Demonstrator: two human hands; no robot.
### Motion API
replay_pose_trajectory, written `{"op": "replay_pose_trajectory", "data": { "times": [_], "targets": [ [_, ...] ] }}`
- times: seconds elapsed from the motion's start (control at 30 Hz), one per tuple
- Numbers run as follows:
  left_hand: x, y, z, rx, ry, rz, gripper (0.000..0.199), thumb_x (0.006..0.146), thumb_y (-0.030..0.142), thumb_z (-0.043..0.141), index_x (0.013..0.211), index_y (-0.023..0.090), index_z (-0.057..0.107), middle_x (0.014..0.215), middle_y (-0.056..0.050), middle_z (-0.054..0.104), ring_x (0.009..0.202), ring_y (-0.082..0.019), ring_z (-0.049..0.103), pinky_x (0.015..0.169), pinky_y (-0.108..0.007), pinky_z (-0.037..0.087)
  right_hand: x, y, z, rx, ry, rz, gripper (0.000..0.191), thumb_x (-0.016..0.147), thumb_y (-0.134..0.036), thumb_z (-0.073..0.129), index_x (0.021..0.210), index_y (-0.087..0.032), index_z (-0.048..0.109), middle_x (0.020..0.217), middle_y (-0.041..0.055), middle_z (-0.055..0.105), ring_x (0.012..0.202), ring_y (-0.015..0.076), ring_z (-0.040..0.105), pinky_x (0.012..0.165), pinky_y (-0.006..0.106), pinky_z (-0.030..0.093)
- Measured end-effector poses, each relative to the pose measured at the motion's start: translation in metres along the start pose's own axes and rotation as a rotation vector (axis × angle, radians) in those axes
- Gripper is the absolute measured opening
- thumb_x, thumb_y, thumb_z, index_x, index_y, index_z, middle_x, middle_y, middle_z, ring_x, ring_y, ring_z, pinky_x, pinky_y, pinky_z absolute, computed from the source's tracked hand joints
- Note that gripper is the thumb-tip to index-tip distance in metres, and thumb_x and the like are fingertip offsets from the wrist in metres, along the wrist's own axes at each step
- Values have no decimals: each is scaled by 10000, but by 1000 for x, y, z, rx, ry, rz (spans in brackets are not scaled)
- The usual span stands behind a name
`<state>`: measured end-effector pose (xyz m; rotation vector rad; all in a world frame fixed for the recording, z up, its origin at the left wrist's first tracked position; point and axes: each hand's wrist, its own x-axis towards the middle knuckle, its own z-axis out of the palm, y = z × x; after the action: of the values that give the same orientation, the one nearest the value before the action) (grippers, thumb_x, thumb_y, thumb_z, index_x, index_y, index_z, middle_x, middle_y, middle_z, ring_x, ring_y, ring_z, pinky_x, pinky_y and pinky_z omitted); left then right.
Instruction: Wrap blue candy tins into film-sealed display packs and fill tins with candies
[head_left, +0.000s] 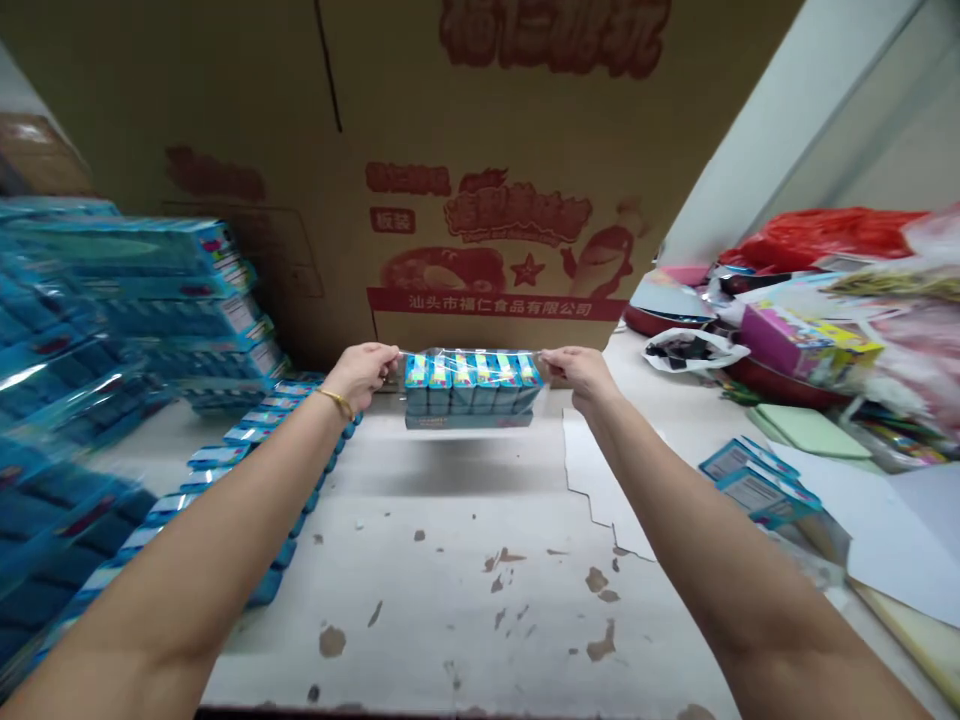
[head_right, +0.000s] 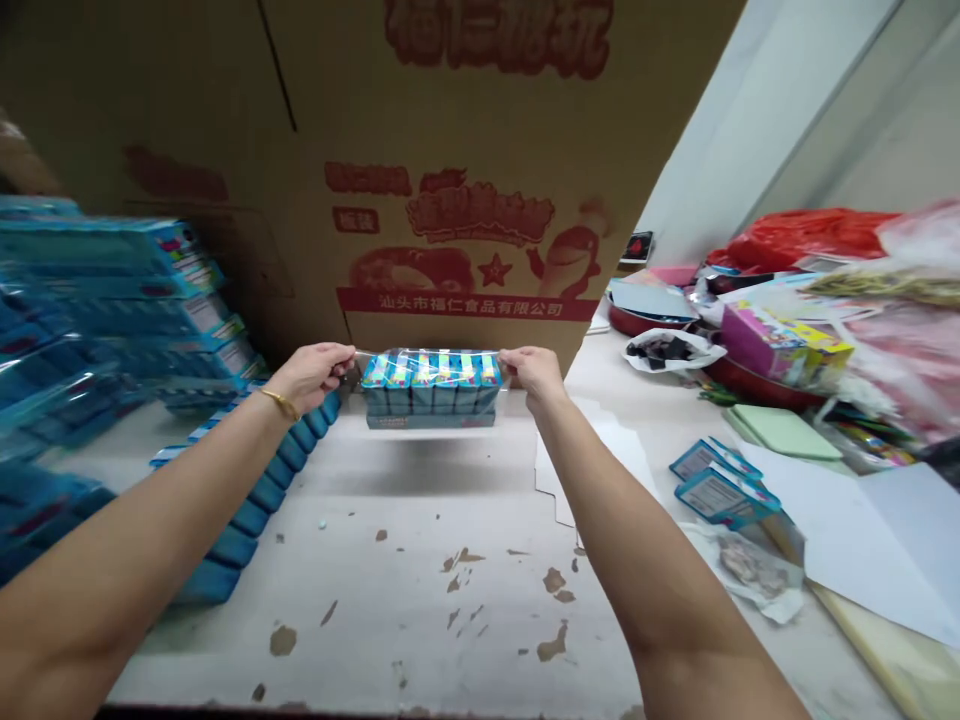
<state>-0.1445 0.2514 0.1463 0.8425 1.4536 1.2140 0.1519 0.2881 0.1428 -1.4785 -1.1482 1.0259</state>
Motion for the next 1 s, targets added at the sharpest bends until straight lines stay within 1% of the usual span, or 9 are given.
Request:
{"op": "replay_pose_trajectory", "data": {
  "times": [0.23, 0.33, 0.4, 0.53, 0.6, 0.67, 0.73, 0.83, 1.0],
  "targets": [
    [90, -7, 46, 61, 51, -20, 92, 629, 182, 602, 606, 119, 539, 521, 19, 476, 388, -27, 321, 359, -162, 139, 85, 17, 20, -110, 171, -32, 193, 591, -206, 632, 448, -162, 510, 447, -17, 494, 487, 102, 464, 526, 248, 381],
    [101, -12, 55, 115, 71, -23, 101, 657, 197, 593, 628, 124, 531, 554, 3, 508, 399, -39, 363, 363, -161, 180, 100, 26, 13, -159, 191, -46, 172, 638, -233, 608, 496, -152, 556, 514, 5, 558, 576, 135, 534, 587, 256, 409],
    [95, -16, 54, 178, 104, 10, 127, 675, 243, 593, 674, 123, 550, 603, -15, 536, 431, -56, 415, 371, -164, 225, 90, 34, -7, -216, 165, -110, 134, 661, -278, 610, 636, -149, 632, 675, 24, 637, 712, 159, 579, 683, 264, 428],
    [47, -36, 34, 308, 187, 170, 373, 690, 364, 594, 1002, 160, 567, 796, -28, 575, 543, -80, 490, 416, -159, 307, 11, 74, -83, -590, -216, -147, 322, 626, -368, 674, 893, -189, 666, 949, 66, 659, 891, 226, 591, 825, 342, 432],
    [8, -54, 18, 334, 66, 134, 369, 700, 397, 585, 998, 180, 589, 832, -28, 585, 608, -92, 500, 454, -159, 338, -46, 103, -125, -830, -427, -98, 519, 558, -388, 732, 1034, -210, 626, 1118, 92, 598, 1033, 277, 536, 910, 391, 395],
    [-35, -75, 4, 392, -67, 70, 319, 683, 432, 599, 891, 194, 633, 830, -26, 606, 637, -109, 495, 490, -178, 366, -97, 132, -159, -1039, -469, -37, 725, 514, -386, 762, 1173, -182, 537, 1274, 138, 469, 1163, 308, 433, 974, 410, 345],
    [-79, -98, -9, 500, -159, 0, 324, 667, 502, 590, 840, 233, 645, 738, -10, 616, 613, -132, 486, 515, -217, 394, -130, 152, -180, -1184, -445, -15, 751, 580, -385, 729, 1241, -145, 466, 1334, 163, 384, 1215, 289, 376, 1005, 388, 314],
    [-133, -132, -23, 575, -282, -103, 389, 637, 561, 584, 859, 246, 641, 810, -13, 647, 687, -170, 532, 570, -252, 438, -146, 162, -193, -1315, -419, -87, 559, 730, -376, 613, 1227, -163, 473, 1335, 129, 397, 1210, 239, 392, 995, 344, 325],
    [-194, -168, -40, 519, -277, -211, 488, 619, 586, 577, 898, 189, 634, 808, -44, 663, 653, -157, 542, 536, -231, 449, -129, 151, -198, -1374, -479, -115, 333, 757, -390, 583, 1071, -279, 586, 1180, 14, 568, 1040, 193, 545, 826, 264, 433]
  ]
}}
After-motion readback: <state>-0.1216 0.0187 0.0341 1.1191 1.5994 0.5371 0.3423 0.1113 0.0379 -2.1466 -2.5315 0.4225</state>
